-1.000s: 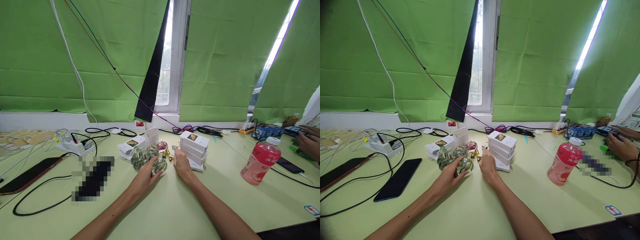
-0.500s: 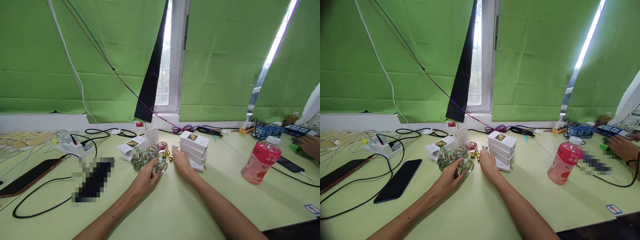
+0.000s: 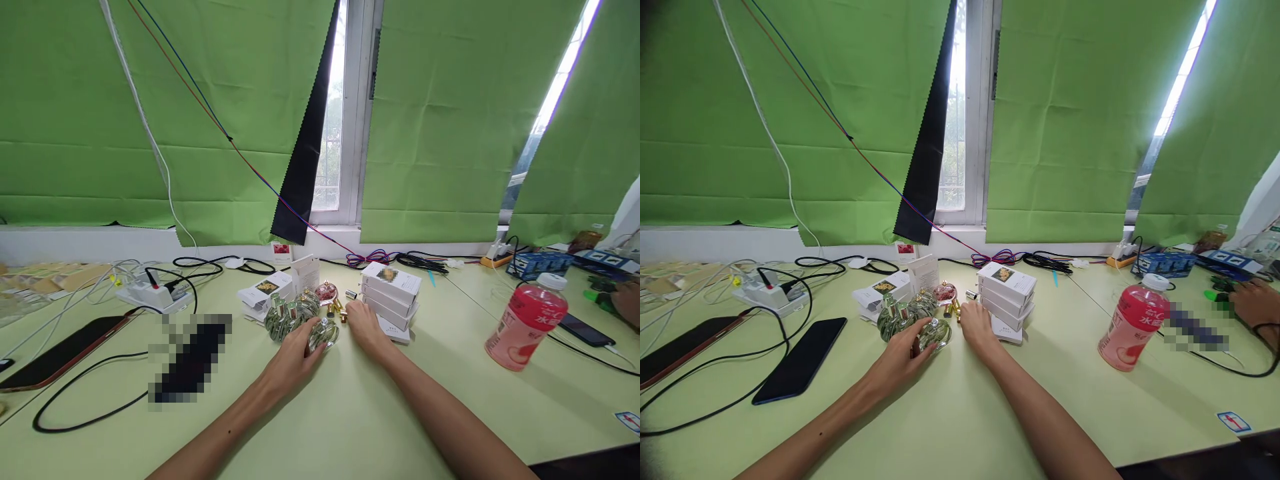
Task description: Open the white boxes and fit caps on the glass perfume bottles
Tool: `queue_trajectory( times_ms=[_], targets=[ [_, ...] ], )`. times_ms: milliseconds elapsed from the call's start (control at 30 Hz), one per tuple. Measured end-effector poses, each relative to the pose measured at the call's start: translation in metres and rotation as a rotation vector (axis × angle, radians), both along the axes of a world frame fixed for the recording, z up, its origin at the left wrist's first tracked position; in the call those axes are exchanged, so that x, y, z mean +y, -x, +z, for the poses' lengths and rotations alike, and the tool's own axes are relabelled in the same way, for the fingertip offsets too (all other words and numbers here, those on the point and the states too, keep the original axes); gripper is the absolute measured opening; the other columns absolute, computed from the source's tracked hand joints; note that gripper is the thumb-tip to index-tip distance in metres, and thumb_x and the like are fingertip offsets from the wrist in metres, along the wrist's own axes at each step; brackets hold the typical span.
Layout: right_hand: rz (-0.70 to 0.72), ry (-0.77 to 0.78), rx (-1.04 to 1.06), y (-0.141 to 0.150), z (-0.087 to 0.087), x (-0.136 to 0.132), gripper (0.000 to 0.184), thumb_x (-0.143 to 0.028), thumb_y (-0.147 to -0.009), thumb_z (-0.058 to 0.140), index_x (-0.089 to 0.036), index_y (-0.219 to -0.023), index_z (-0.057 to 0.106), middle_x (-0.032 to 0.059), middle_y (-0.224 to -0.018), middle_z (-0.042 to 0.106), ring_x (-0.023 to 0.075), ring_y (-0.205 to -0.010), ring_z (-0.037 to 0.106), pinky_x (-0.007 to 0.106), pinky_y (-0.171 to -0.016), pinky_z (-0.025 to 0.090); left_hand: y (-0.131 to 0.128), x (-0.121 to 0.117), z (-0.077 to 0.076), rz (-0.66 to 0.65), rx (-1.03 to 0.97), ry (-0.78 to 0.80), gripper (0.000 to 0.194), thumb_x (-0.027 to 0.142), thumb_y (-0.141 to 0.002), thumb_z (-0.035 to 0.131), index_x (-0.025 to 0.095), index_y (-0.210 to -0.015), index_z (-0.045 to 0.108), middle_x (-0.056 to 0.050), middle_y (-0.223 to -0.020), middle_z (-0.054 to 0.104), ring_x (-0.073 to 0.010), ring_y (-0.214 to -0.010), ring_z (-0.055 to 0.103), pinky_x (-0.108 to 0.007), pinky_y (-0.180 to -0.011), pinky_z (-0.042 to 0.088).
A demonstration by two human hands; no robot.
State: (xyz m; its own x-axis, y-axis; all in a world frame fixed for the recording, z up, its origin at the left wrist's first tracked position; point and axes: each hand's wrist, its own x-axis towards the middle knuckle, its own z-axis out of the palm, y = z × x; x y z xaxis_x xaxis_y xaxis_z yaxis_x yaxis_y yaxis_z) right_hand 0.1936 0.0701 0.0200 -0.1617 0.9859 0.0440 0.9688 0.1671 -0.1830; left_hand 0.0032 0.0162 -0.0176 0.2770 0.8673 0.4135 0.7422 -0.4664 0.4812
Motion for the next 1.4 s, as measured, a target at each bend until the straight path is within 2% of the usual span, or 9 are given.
queue_trajectory(
  times_ms=[333,700,833,967,1067,1233,1400],
  targets=[
    [-0.006,-0.015,-0.030,-0.002,0.003,-0.006,0.029,-0.003,-0.098,0.043,-0.012,-0.103,0.070,0.0156,-0.103,0.071,0.0227,-0.092,0.070,0.025,-0.066,0.043,0.000,0.000,0.003,0.001,0.037,0.008,0.049,0.039,-0.094,0.053,0.010,-0.134,0.056,-0.005,-0.079,0.070,-0.0184,-0.061,0.062,-0.030,-0.070,0.053],
    [-0.003,-0.078,0.008,-0.006,-0.008,-0.017,0.030,-0.006,-0.101,0.036,-0.016,-0.105,0.063,0.0118,-0.111,0.064,0.0203,-0.094,0.063,0.026,-0.072,0.040,-0.002,-0.001,0.004,0.013,0.017,0.005,0.046,0.039,-0.093,0.054,0.012,-0.130,0.058,-0.007,-0.089,0.073,-0.0173,-0.062,0.062,-0.030,-0.069,0.053],
    [-0.011,-0.078,0.038,-0.003,-0.011,-0.023,0.033,0.000,-0.096,0.035,-0.017,-0.111,0.060,0.0107,-0.111,0.063,0.0201,-0.097,0.061,0.026,-0.075,0.040,-0.002,-0.001,0.005,0.007,0.010,0.012,0.046,0.039,-0.093,0.054,0.012,-0.130,0.057,-0.006,-0.083,0.071,-0.0173,-0.060,0.061,-0.030,-0.067,0.052],
    [-0.035,-0.065,0.067,-0.001,-0.006,-0.030,0.045,0.009,-0.087,0.037,-0.015,-0.119,0.055,0.0115,-0.111,0.064,0.0202,-0.099,0.062,0.025,-0.075,0.039,-0.002,-0.001,0.005,-0.002,-0.006,0.000,0.044,0.039,-0.093,0.055,0.014,-0.129,0.058,-0.004,-0.082,0.070,-0.0167,-0.059,0.060,-0.029,-0.064,0.051],
    [-0.049,-0.051,0.098,-0.001,-0.002,-0.032,0.049,0.011,-0.085,0.037,-0.014,-0.123,0.054,0.0126,-0.112,0.064,0.0215,-0.102,0.062,0.026,-0.075,0.039,-0.002,-0.002,0.005,0.000,0.002,-0.004,0.043,0.038,-0.093,0.054,0.014,-0.128,0.058,-0.004,-0.082,0.069,-0.0170,-0.061,0.061,-0.028,-0.064,0.050],
    [-0.059,-0.041,0.143,-0.003,-0.004,-0.032,0.046,0.008,-0.087,0.035,-0.014,-0.124,0.053,0.0132,-0.105,0.065,0.0236,-0.096,0.063,0.027,-0.071,0.038,-0.002,-0.003,0.004,0.013,0.025,0.022,0.044,0.040,-0.094,0.052,0.014,-0.130,0.056,-0.004,-0.082,0.069,-0.0179,-0.063,0.062,-0.029,-0.064,0.050],
    [-0.044,-0.038,0.147,-0.002,-0.014,-0.029,0.033,0.001,-0.094,0.038,-0.014,-0.120,0.053,0.0132,-0.106,0.063,0.0244,-0.096,0.062,0.028,-0.071,0.037,-0.002,-0.003,0.006,0.003,0.024,0.019,0.045,0.040,-0.095,0.052,0.013,-0.130,0.056,-0.005,-0.083,0.069,-0.0179,-0.063,0.062,-0.029,-0.064,0.050]
  ],
)
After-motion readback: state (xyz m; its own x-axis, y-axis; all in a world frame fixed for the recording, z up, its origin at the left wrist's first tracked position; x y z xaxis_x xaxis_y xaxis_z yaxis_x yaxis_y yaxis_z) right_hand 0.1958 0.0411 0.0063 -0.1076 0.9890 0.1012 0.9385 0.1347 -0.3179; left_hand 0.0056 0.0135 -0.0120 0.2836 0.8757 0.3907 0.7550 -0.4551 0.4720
